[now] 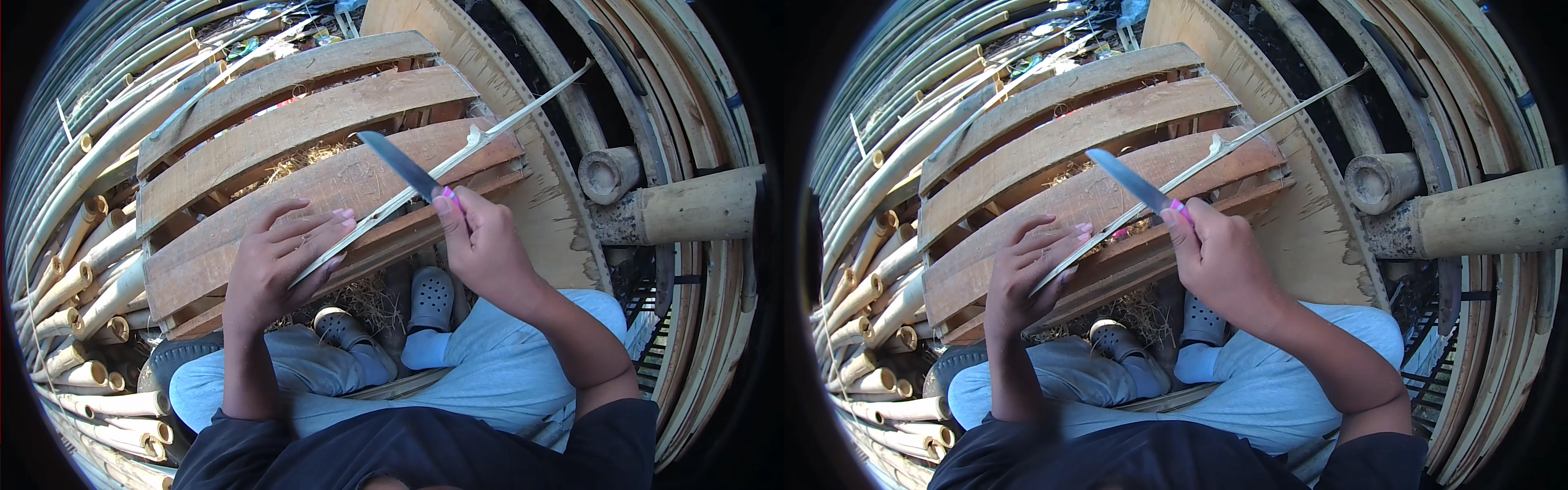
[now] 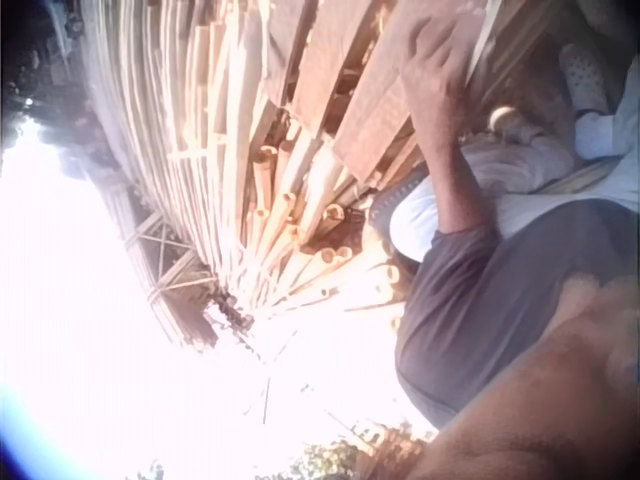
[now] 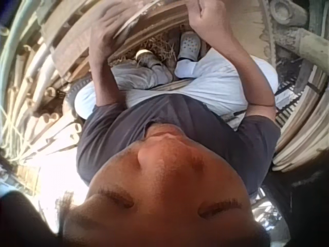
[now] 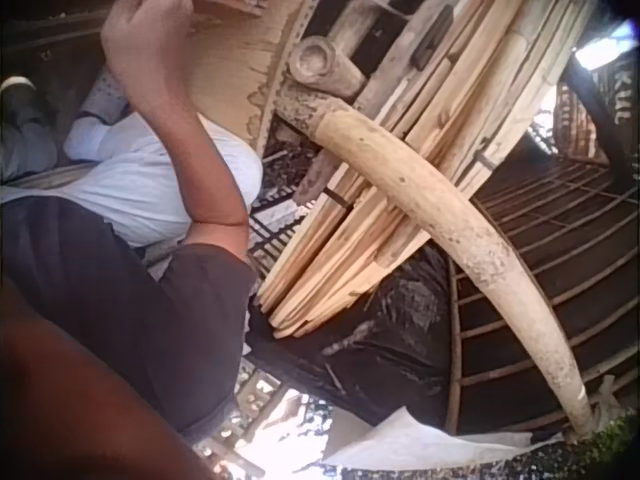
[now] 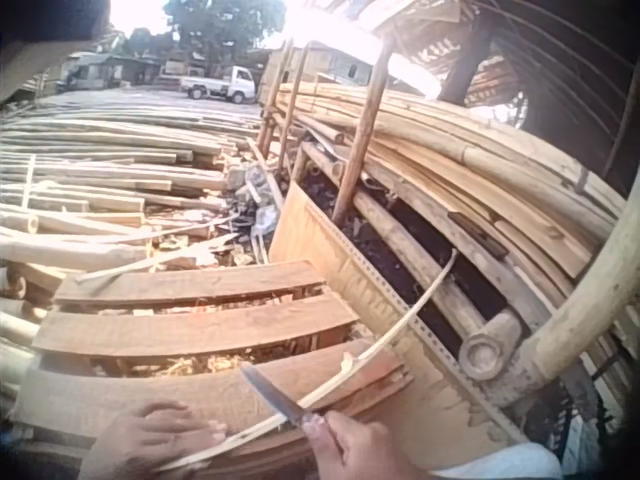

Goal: The person is using a knife to shave and whittle a strip of bamboo while sitting in a yard.

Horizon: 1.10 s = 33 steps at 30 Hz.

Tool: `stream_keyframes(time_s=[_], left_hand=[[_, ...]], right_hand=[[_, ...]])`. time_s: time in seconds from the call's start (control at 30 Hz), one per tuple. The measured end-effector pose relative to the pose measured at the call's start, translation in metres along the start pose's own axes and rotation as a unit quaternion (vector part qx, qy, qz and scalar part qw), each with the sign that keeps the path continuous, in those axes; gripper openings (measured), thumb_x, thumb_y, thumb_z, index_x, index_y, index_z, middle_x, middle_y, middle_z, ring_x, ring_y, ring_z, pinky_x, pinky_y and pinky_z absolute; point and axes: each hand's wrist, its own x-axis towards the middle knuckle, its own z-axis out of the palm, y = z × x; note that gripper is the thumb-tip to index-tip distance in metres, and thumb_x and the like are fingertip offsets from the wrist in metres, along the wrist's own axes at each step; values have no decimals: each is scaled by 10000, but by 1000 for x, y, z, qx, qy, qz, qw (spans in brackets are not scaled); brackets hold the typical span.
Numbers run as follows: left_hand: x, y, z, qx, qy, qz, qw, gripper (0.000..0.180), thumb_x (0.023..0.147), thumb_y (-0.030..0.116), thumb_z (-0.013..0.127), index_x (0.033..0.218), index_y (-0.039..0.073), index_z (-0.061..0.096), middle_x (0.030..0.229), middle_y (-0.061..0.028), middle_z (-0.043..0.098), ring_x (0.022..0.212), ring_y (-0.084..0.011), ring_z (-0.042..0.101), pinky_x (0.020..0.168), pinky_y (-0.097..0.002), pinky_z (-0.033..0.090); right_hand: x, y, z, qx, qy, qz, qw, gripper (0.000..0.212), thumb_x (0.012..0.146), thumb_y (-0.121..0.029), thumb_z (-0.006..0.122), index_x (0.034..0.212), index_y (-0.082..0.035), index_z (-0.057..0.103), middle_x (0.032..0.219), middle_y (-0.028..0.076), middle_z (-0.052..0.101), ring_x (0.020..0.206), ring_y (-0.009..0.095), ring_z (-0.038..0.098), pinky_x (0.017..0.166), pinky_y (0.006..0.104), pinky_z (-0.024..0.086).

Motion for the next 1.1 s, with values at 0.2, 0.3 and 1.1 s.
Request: stream_keyframes(time_s=[0.2, 0.3, 1.1], left_hand=[[3, 4, 2, 65, -5, 49, 997, 527, 807, 113, 742, 1327, 115, 659, 1275, -77, 727, 1181, -242, 694, 1089, -520, 465], [2, 4, 3, 55, 3, 61, 997, 539, 803, 126, 750, 1332, 111, 651, 1287, -74, 722, 1172, -227, 699, 1082, -510, 471], [0, -3, -1, 21, 11, 44, 999, 496, 799, 90, 730, 1293, 80, 681, 1216, -88, 749, 1108, -258, 728, 1052, -501, 495]], right_hand=[[-3, 1, -5, -42, 10, 19, 999, 420, 1080, -278, 528, 799, 33, 565, 617, 207, 533, 523, 322, 518, 556, 413, 423], [14, 13, -28, -47, 12, 42, 998, 430, 1083, -288, 516, 817, 42, 585, 598, 191, 526, 514, 309, 506, 555, 420, 421], [18, 19, -31, -23, 81, 112, 990, 497, 1107, -345, 470, 798, 33, 564, 577, 53, 427, 565, 111, 383, 537, 363, 366]])
